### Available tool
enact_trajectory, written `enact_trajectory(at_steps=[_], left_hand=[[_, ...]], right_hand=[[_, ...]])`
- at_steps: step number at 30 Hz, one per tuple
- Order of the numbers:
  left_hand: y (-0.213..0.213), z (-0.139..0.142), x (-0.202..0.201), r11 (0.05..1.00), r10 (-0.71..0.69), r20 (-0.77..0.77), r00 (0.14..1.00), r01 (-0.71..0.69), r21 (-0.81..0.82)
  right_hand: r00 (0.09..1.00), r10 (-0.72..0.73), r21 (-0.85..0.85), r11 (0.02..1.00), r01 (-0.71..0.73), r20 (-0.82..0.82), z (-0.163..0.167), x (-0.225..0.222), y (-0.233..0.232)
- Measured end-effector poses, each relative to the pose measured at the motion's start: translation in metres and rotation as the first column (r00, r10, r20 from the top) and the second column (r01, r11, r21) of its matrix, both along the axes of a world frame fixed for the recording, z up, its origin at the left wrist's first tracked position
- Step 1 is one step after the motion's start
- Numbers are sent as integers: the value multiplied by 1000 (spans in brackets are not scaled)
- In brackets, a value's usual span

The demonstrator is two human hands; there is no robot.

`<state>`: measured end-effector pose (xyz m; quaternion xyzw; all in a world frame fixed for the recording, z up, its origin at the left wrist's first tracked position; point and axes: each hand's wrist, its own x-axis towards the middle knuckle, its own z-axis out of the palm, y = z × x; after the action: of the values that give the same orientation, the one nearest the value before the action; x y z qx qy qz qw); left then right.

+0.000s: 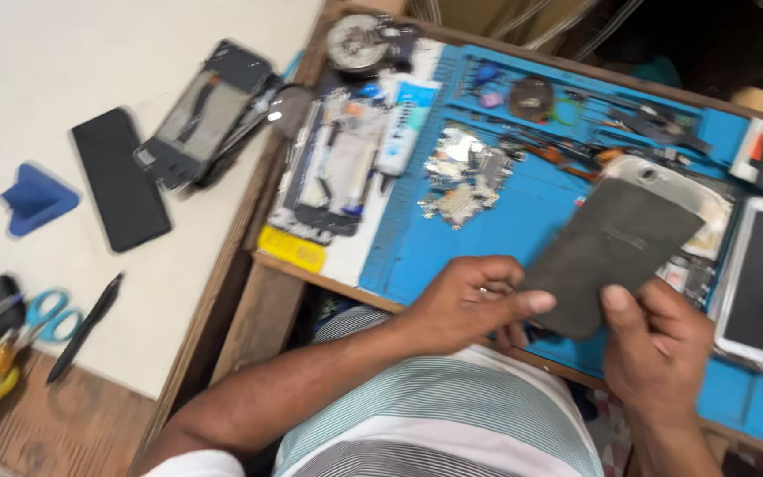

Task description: The person disassembles a smartphone using a screwdriver, removes the battery and internal components, then reassembles the device by placing the battery back and closing the casing. The workspace contains multiple disassembled phones and tools.

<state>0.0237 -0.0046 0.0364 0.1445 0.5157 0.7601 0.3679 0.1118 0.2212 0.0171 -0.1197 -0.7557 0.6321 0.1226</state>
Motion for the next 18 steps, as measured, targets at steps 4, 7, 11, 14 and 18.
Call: enact_trajectory(at_steps=[4, 7, 11, 14, 18], left_hand=[[-11, 14, -2, 973, 72, -200, 977, -113, -202], [-32, 26, -14, 924, 217, -341, 915, -306, -231], [-103, 43, -54, 707, 302, -754, 584, -667, -234], [-142, 56, -71, 358, -17, -889, 458, -827, -433], [-154, 63, -75, 168, -122, -835, 537, -818, -551]], right_hand=[[989, 127, 46, 990, -130, 70, 0, 0, 3], [972, 210, 81, 972, -219, 100, 8, 0, 3], [970, 147, 235, 953, -190, 192, 24, 0, -1], [965, 100, 360, 915, -185, 240, 33, -4, -3], [960, 122, 369, 905, -212, 251, 33, -4, -2]])
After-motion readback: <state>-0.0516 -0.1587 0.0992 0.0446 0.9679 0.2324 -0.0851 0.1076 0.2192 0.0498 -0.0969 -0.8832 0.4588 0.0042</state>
